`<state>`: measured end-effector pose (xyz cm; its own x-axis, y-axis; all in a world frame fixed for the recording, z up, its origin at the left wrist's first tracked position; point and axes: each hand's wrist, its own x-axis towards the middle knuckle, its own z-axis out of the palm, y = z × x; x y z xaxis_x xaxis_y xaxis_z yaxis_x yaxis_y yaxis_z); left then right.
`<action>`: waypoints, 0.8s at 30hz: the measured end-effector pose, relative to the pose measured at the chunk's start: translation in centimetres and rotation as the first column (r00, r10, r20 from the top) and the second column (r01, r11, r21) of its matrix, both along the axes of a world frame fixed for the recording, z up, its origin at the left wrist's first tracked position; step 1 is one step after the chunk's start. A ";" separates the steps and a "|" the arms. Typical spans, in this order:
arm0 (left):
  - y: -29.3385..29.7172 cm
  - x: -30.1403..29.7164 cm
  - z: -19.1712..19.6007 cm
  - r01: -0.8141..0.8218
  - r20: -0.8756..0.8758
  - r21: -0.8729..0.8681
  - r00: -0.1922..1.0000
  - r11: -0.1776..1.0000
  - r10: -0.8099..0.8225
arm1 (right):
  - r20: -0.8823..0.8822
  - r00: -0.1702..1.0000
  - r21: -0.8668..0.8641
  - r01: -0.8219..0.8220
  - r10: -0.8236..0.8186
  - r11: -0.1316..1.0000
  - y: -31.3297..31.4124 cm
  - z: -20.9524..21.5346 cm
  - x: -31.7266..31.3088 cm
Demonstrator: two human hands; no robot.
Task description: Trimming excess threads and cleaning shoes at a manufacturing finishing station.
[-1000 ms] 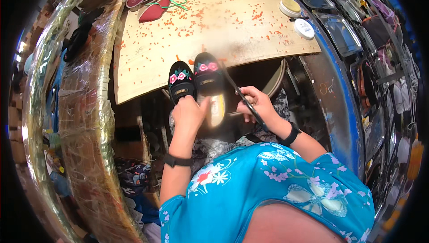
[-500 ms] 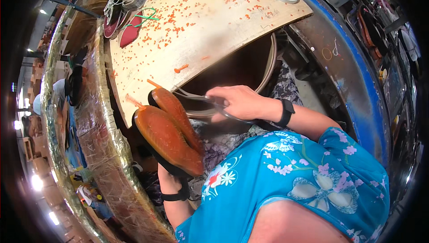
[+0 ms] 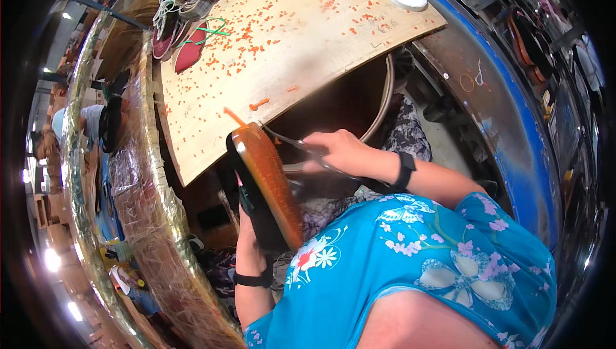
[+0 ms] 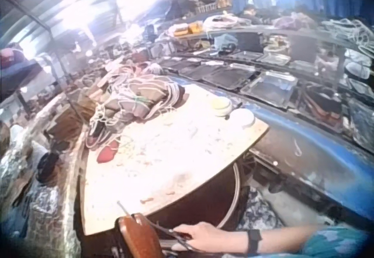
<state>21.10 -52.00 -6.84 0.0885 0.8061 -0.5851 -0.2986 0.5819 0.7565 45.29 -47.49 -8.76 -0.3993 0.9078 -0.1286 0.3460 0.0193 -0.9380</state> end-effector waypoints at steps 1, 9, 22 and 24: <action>0.3 -0.9 -0.8 0.078 0.002 0.044 0.997 0.996 -0.079 | -0.067 0.997 0.001 -0.026 0.026 1.000 -0.2 0.0 0.5; 0.7 -2.1 -2.0 0.410 -0.508 0.260 0.828 0.874 -0.237 | -0.136 0.991 0.261 0.029 0.007 0.965 -1.5 1.2 1.6; -0.1 -1.6 -0.5 -0.092 0.393 0.133 0.919 0.987 0.033 | 0.315 0.939 0.315 -0.243 0.140 0.917 -3.0 2.4 2.5; 0.0 -1.3 -0.8 -0.127 0.414 0.161 0.909 0.979 0.050 | 0.316 0.938 0.334 -0.252 0.144 0.908 -2.7 2.8 1.9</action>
<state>19.77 -51.99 -7.67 0.2104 0.9098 -0.3578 -0.6455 0.4042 0.6481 47.19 -50.22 -6.00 -0.5724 0.8176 0.0626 0.5439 0.4357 -0.7171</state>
